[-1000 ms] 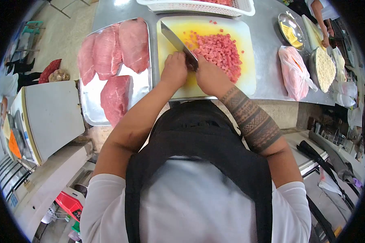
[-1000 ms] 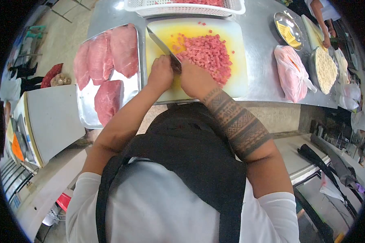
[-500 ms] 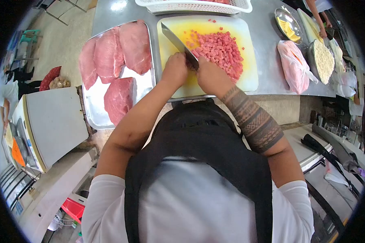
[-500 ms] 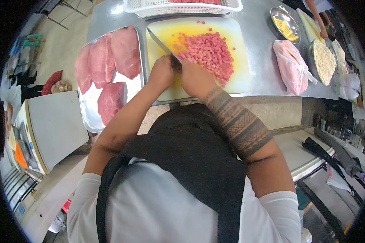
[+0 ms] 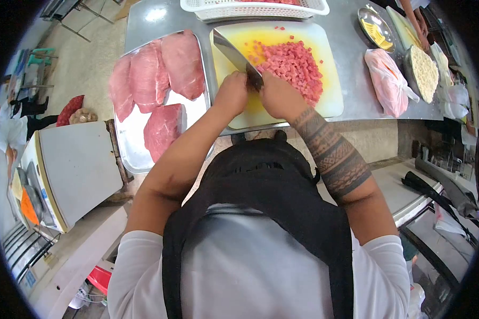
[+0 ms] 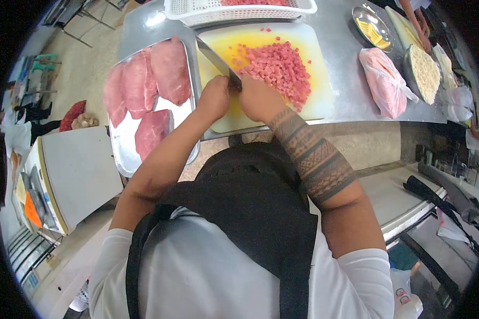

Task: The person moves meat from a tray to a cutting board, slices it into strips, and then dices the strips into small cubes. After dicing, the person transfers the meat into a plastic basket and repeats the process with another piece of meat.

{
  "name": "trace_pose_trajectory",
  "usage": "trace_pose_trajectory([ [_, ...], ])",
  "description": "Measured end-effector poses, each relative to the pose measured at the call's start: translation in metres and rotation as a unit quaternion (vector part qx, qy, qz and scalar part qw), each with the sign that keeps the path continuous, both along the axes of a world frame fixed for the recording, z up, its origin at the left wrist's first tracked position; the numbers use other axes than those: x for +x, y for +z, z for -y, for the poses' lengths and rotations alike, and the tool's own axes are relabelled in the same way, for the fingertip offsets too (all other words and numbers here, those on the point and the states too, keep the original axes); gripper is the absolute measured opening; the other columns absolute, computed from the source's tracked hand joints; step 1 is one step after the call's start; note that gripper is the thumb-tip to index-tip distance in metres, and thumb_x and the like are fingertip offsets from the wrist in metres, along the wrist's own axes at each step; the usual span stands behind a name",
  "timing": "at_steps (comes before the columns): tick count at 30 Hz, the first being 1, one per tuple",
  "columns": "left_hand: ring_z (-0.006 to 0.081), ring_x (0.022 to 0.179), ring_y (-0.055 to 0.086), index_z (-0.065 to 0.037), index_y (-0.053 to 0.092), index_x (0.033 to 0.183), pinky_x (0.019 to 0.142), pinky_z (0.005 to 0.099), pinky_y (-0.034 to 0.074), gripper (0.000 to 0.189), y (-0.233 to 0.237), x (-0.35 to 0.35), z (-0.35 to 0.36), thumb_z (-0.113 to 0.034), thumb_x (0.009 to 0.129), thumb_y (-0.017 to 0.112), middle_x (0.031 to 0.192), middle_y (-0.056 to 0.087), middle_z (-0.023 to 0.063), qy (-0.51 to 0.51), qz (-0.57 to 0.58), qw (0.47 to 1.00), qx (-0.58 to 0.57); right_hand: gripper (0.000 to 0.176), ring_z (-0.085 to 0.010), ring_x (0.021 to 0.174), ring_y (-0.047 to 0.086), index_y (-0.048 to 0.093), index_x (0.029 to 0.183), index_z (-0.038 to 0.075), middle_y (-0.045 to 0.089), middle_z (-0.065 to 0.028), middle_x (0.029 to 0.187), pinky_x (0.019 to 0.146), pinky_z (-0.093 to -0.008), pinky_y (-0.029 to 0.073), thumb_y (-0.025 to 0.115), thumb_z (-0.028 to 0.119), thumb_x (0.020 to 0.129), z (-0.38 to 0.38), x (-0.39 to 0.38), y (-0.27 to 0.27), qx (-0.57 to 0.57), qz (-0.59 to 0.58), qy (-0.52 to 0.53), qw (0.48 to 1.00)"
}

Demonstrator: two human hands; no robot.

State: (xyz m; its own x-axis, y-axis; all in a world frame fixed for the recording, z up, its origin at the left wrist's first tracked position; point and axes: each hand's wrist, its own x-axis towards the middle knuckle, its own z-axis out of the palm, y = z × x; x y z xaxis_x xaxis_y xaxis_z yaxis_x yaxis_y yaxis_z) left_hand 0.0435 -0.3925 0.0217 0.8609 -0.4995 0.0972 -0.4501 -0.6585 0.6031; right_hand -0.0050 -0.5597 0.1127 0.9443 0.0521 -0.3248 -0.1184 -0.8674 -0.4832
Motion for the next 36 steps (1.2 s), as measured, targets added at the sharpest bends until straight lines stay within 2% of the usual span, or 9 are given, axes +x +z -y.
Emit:
trace_pose_trajectory([
  [4,0.0452,0.105,0.062,0.003,0.063,0.105,0.094,0.0519,0.05,0.02,0.009,-0.004,-0.007,-0.001,0.087,0.055,0.106,0.063,0.0257,-0.033,-0.012,0.999,0.035,0.029,-0.0476,0.107,0.07,0.057,0.119,-0.003,0.071,-0.0313,0.11,0.093,-0.0571,0.053,0.054,0.016,0.098,0.001,0.024,0.0,0.024,0.033,0.024,0.999],
  [7,0.0451,0.111,0.059,0.0,0.061,0.106,0.099,0.0532,0.048,0.022,0.034,-0.017,-0.025,-0.001,0.084,0.059,0.114,0.062,0.0253,0.052,0.006,0.997,-0.051,0.031,-0.0472,0.105,0.07,0.058,0.121,-0.002,0.071,-0.0303,0.109,0.092,-0.056,0.054,0.057,0.019,0.097,0.007,0.007,0.027,0.054,0.034,-0.004,0.998],
  [10,0.0467,0.126,0.053,-0.002,0.061,0.114,0.108,0.0557,0.043,0.031,0.062,-0.026,-0.044,-0.003,0.083,0.062,0.134,0.058,0.0252,0.065,0.159,0.984,-0.051,0.029,-0.044,0.101,0.07,0.057,0.12,0.004,0.07,-0.0285,0.102,0.087,-0.0548,0.053,0.063,0.017,0.095,0.017,-0.02,0.098,-0.015,0.03,-0.009,0.999],
  [13,0.0494,0.146,0.039,-0.008,0.06,0.136,0.119,0.0619,0.032,0.051,0.091,-0.038,-0.041,-0.008,0.085,0.064,0.157,0.044,0.0248,0.008,0.219,0.974,-0.061,0.031,-0.0416,0.091,0.071,0.055,0.118,0.003,0.07,-0.0235,0.093,0.081,-0.0518,0.055,0.065,0.016,0.092,0.051,-0.056,0.088,0.099,0.101,0.05,0.989],
  [16,0.05,0.155,0.026,-0.019,0.05,0.156,0.123,0.0673,0.022,0.072,0.1,-0.049,-0.014,-0.013,0.087,0.067,0.168,0.033,0.022,-0.127,0.249,0.959,0.037,0.024,-0.0381,0.089,0.074,0.057,0.113,0.0,0.073,-0.0204,0.091,0.077,-0.0495,0.058,0.061,0.011,0.092,0.055,-0.084,0.087,-0.125,0.038,0.056,0.99],
  [19,0.0497,0.157,0.023,-0.022,0.046,0.16,0.125,0.0698,0.013,0.081,0.098,-0.059,0.027,-0.017,0.083,0.072,0.172,0.028,0.0177,-0.228,0.219,0.946,0.075,0.019,-0.0335,0.084,0.074,0.057,0.107,0.003,0.072,-0.016,0.087,0.072,-0.0453,0.058,0.062,0.008,0.089,0.063,-0.099,0.084,-0.174,0.101,0.088,0.976],
  [22,0.0489,0.157,0.023,-0.021,0.047,0.159,0.124,0.0717,0.012,0.078,0.088,-0.057,0.056,-0.018,0.085,0.071,0.172,0.029,0.015,-0.246,0.225,0.94,0.069,0.019,-0.0314,0.079,0.073,0.056,0.105,0.005,0.069,-0.0117,0.081,0.07,-0.045,0.057,0.064,0.01,0.087,0.069,-0.112,0.073,-0.188,0.208,0.119,0.952],
  [30,0.0478,0.158,0.023,-0.016,0.036,0.164,0.122,0.0759,0.012,0.084,0.083,-0.054,0.074,-0.025,0.088,0.071,0.173,0.029,0.0141,-0.312,0.232,0.911,0.135,0.016,-0.0297,0.076,0.072,0.054,0.099,0.007,0.066,-0.0092,0.077,0.07,-0.0439,0.056,0.064,0.011,0.087,0.092,-0.134,0.066,-0.195,0.245,0.147,0.938],
  [36,0.046,0.16,0.021,-0.006,0.031,0.165,0.125,0.0714,0.011,0.082,0.067,-0.023,0.08,-0.03,0.094,0.063,0.174,0.027,0.0148,-0.225,0.213,0.917,0.252,0.026,-0.0311,0.078,0.072,0.058,0.11,0.008,0.067,-0.0099,0.08,0.071,-0.0448,0.056,0.066,0.011,0.085,0.114,-0.152,0.067,-0.198,0.206,0.117,0.951],
])
